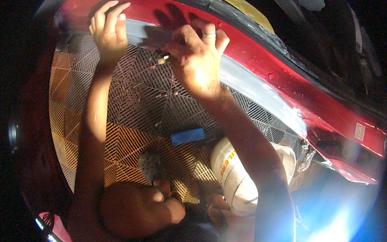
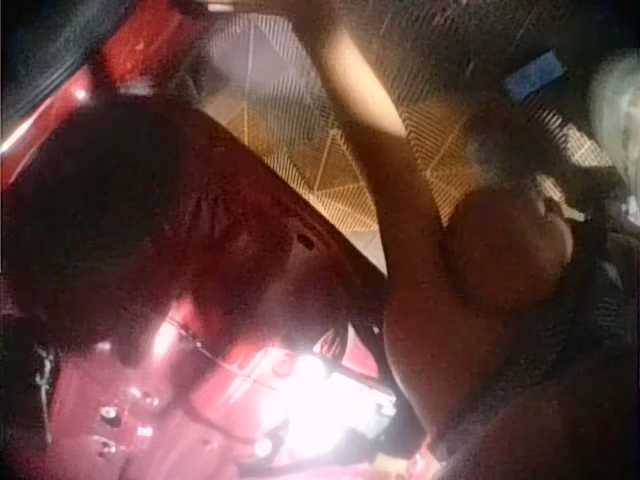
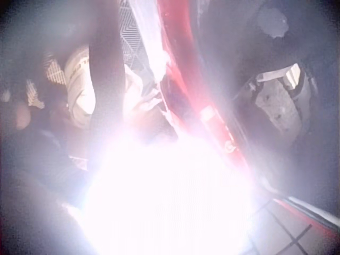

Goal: The person applies a white body filler to a red car bumper using a small spatula. They repeatedly dip the spatula into a bucket of filler and spread it along the bumper edge, smoothing the surface as they work.

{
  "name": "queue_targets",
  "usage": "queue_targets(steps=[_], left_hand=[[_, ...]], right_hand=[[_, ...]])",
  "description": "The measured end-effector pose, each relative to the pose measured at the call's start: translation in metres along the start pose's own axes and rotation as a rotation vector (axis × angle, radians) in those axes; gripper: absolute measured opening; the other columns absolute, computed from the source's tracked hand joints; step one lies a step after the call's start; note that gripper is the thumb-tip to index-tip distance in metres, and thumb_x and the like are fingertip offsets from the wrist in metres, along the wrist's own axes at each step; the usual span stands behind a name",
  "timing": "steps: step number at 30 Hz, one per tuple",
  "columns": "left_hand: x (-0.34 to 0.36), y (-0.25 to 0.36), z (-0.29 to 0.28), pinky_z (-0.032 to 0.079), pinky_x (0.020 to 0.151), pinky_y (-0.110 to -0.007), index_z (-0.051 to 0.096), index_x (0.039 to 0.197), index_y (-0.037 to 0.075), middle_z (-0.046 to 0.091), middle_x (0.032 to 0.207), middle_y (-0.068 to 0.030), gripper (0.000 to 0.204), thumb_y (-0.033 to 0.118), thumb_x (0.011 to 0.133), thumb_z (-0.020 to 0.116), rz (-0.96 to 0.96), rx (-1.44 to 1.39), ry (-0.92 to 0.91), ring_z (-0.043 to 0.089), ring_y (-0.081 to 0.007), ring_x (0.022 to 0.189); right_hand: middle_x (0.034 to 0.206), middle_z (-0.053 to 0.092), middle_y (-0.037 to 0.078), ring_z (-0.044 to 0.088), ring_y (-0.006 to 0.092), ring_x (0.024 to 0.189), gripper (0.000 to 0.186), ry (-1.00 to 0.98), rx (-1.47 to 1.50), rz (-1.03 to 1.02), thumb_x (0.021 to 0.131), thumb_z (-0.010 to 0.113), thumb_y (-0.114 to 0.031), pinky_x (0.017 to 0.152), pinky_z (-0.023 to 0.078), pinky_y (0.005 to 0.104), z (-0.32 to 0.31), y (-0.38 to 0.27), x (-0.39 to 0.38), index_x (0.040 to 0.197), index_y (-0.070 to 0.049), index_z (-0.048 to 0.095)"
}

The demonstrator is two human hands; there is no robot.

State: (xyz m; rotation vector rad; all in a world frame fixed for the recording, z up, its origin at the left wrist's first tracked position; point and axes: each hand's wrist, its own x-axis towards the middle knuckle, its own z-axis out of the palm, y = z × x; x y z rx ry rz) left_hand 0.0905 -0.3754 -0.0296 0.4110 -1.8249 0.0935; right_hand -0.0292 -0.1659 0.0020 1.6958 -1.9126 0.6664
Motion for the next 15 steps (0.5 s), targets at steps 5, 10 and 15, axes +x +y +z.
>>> queue_targets(steps=[5, 10, 15], left_hand=[[-0.002, -0.004, 0.0, 0.042, 0.098, -0.049, 0.071, 0.111, 0.002, 0.063, 0.121, -0.0217, 0.029, 0.018, 0.096, 0.052, 0.046, -0.013, -0.021, 0.058, -0.0387, 0.109], [-0.01, -0.008, 0.006, 0.042, 0.098, -0.049, 0.071, 0.112, 0.002, 0.062, 0.124, -0.0207, 0.03, 0.019, 0.096, 0.051, 0.005, 0.011, -0.025, 0.058, -0.0383, 0.112], [-0.007, -0.013, 0.0, 0.041, 0.102, -0.051, 0.07, 0.112, 0.001, 0.062, 0.128, -0.0216, 0.033, 0.022, 0.096, 0.05, 0.033, 0.043, -0.054, 0.058, -0.0399, 0.114]], right_hand=[[0.107, 0.064, -0.002, 0.056, 0.0273, 0.116, 0.034, 0.023, -0.022, 0.012, 0.055, 0.083, -0.006, 0.094, 0.041, 0.047, -0.036, 0.02, -0.027, 0.084, -0.024, 0.08], [0.114, 0.064, -0.001, 0.05, 0.0317, 0.13, 0.031, 0.011, -0.003, 0.01, 0.054, 0.086, -0.01, 0.105, 0.036, 0.053, -0.017, 0.005, 0.008, 0.081, -0.021, 0.078], [0.113, 0.063, 0.001, 0.052, 0.0321, 0.129, 0.021, -0.018, -0.018, 0.042, 0.062, 0.086, -0.012, 0.108, 0.035, 0.0556, -0.036, 0.026, -0.023, 0.08, -0.016, 0.076]])
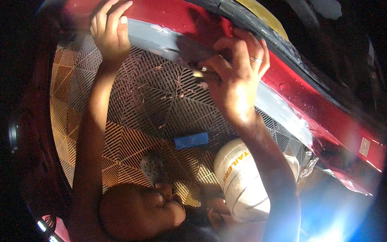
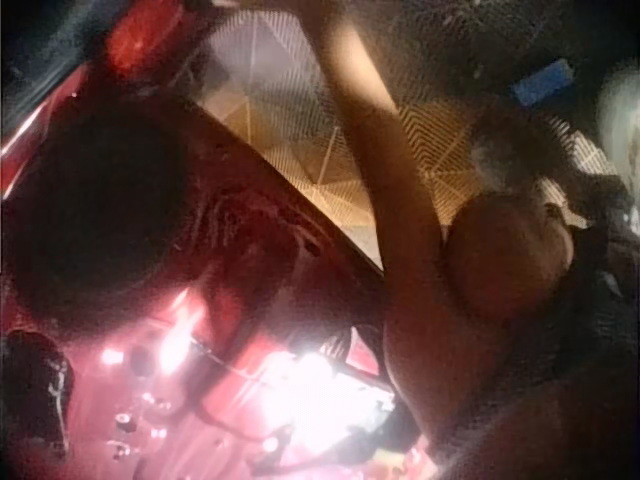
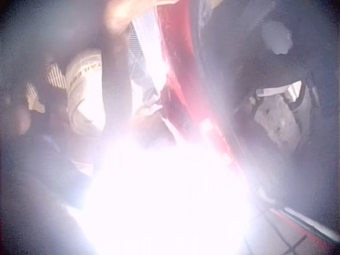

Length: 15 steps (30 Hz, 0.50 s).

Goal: The person applies a white body filler to a red car bumper using a small spatula. They repeatedly dip the spatula into a bucket of filler and spread it along the bumper edge, smoothing the surface as they work.

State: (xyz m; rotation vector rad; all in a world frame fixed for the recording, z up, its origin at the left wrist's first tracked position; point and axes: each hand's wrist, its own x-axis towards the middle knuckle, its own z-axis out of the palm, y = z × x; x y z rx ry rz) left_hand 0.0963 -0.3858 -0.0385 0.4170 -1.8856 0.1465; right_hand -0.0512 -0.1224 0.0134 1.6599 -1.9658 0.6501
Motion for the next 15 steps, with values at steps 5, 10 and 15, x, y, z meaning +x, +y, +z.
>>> queue_targets(steps=[5, 10, 15], left_hand=[[0.003, 0.001, 0.003, 0.036, 0.114, -0.055, 0.068, 0.115, 0.0, 0.062, 0.132, -0.0242, 0.038, 0.026, 0.099, 0.046, 0.031, -0.027, -0.002, 0.056, -0.0424, 0.125], [0.0, 0.001, 0.002, 0.038, 0.111, -0.054, 0.068, 0.111, 0.002, 0.062, 0.13, -0.0223, 0.032, 0.022, 0.097, 0.048, 0.011, -0.057, 0.021, 0.057, -0.0419, 0.121], [0.003, -0.005, 0.006, 0.044, 0.107, -0.047, 0.07, 0.119, 0.005, 0.06, 0.131, -0.017, 0.029, 0.015, 0.1, 0.051, 0.096, -0.124, 0.041, 0.058, -0.0357, 0.122]], right_hand=[[0.118, 0.061, 0.001, 0.049, 0.0326, 0.131, 0.028, 0.02, 0.062, -0.051, 0.062, 0.083, -0.011, 0.116, 0.029, 0.0622, 0.033, -0.026, 0.035, 0.088, -0.014, 0.072], [0.111, 0.065, 0.001, 0.051, 0.0319, 0.128, 0.025, -0.003, -0.048, -0.018, 0.058, 0.088, -0.014, 0.103, 0.039, 0.0556, -0.009, 0.001, -0.003, 0.078, -0.015, 0.072], [0.115, 0.061, 0.002, 0.049, 0.0308, 0.131, 0.025, 0.017, 0.027, -0.016, 0.065, 0.082, -0.013, 0.114, 0.03, 0.059, 0.024, -0.021, 0.024, 0.087, -0.013, 0.071]])
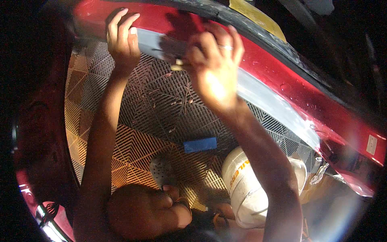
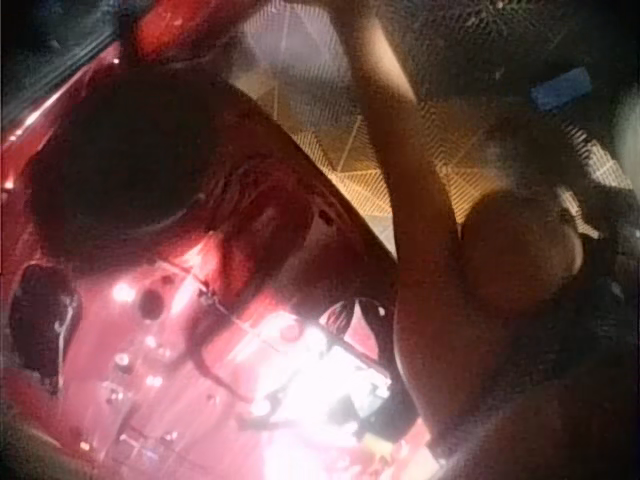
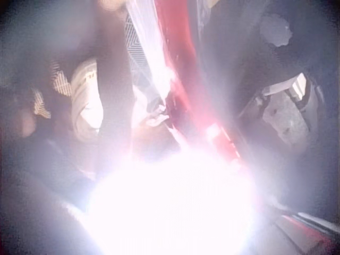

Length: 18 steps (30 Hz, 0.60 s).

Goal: The person applies a white body filler to a red car bumper using a small spatula. They repeatedly dip the spatula into a bucket of filler and spread it along the bumper edge, smoothing the surface as they work.

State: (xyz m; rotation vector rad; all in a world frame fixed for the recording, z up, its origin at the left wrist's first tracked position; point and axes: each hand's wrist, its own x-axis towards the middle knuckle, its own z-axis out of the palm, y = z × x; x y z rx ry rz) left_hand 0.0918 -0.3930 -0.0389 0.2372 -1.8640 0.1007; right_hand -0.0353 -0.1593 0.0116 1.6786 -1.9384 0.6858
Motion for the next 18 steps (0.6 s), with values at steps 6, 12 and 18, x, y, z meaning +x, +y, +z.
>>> queue_targets(steps=[6, 12, 18], left_hand=[[-0.005, -0.008, -0.01, 0.044, 0.109, -0.049, 0.069, 0.122, 0.004, 0.061, 0.13, -0.0164, 0.033, 0.01, 0.097, 0.049, 0.02, -0.015, -0.062, 0.057, -0.0361, 0.126], [-0.01, -0.009, 0.002, 0.044, 0.11, -0.049, 0.069, 0.123, 0.003, 0.063, 0.129, -0.0164, 0.034, 0.01, 0.098, 0.047, 0.045, -0.004, -0.015, 0.058, -0.0355, 0.125], [-0.013, -0.012, -0.004, 0.043, 0.109, -0.05, 0.069, 0.123, 0.004, 0.061, 0.131, -0.0161, 0.034, 0.015, 0.1, 0.046, 0.063, 0.018, -0.039, 0.058, -0.0359, 0.124]], right_hand=[[0.11, 0.065, 0.002, 0.052, 0.0344, 0.128, 0.023, 0.029, -0.033, -0.001, 0.06, 0.082, -0.007, 0.112, 0.035, 0.0583, -0.031, 0.031, -0.04, 0.077, -0.014, 0.068], [0.113, 0.065, 0.006, 0.051, 0.0339, 0.13, 0.011, 0.096, -0.03, -0.077, 0.078, 0.065, -0.02, 0.117, 0.029, 0.0622, 0.014, 0.005, -0.004, 0.083, -0.01, 0.065], [0.117, 0.065, 0.004, 0.049, 0.0326, 0.135, 0.02, 0.024, -0.046, 0.048, 0.067, 0.077, -0.016, 0.117, 0.027, 0.0647, -0.03, 0.027, -0.042, 0.083, -0.011, 0.066]])
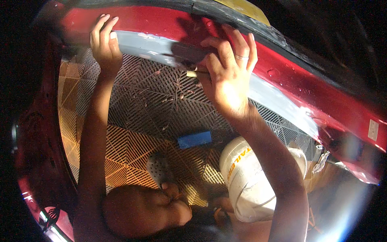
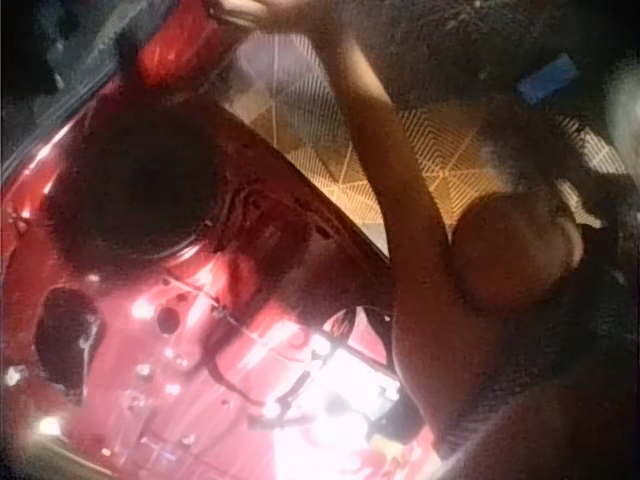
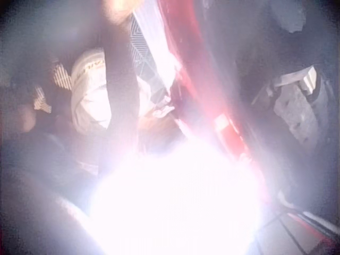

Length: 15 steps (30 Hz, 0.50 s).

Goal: The person applies a white body filler to a red car bumper using a small spatula. They repeatedly dip the spatula into a bucket of filler and spread it along the bumper edge, smoothing the surface as they work.

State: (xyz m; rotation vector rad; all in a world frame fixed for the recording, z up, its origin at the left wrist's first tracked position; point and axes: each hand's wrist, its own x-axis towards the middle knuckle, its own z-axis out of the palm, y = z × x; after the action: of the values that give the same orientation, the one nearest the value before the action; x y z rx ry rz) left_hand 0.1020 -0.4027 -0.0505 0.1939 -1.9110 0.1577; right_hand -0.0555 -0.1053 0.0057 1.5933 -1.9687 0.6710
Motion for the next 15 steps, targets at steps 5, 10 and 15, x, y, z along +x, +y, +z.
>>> queue_targets(steps=[5, 10, 15], left_hand=[[-0.005, -0.009, 0.01, 0.043, 0.101, -0.054, 0.073, 0.118, 0.005, 0.065, 0.125, -0.0144, 0.034, 0.019, 0.094, 0.052, -0.013, -0.027, 0.034, 0.06, -0.037, 0.121], [0.024, -0.002, -0.033, 0.043, 0.102, -0.058, 0.066, 0.127, 0.006, 0.055, 0.137, -0.0248, 0.037, 0.015, 0.091, 0.061, -0.03, -0.005, -0.169, 0.056, -0.0464, 0.122], [0.016, 0.029, -0.038, 0.043, 0.111, -0.054, 0.055, 0.143, 0.008, 0.036, 0.157, -0.0254, 0.052, 0.014, 0.093, 0.064, -0.27, 0.05, -0.526, 0.042, -0.0507, 0.138]], right_hand=[[0.118, 0.063, 0.006, 0.049, 0.0349, 0.135, 0.017, 0.052, 0.036, -0.046, 0.073, 0.071, -0.015, 0.12, 0.026, 0.0628, 0.041, -0.032, 0.037, 0.087, -0.009, 0.065], [0.125, 0.064, 0.007, 0.046, 0.0357, 0.14, 0.023, 0.198, 0.215, 0.11, 0.074, 0.071, -0.012, 0.121, 0.027, 0.0604, 0.052, -0.062, 0.046, 0.097, -0.007, 0.07], [0.121, 0.061, 0.021, 0.052, 0.0437, 0.126, 0.028, 0.13, 0.492, 0.006, 0.068, 0.068, 0.004, 0.1, 0.046, 0.0547, 0.024, -0.057, 0.02, 0.094, -0.001, 0.062]])
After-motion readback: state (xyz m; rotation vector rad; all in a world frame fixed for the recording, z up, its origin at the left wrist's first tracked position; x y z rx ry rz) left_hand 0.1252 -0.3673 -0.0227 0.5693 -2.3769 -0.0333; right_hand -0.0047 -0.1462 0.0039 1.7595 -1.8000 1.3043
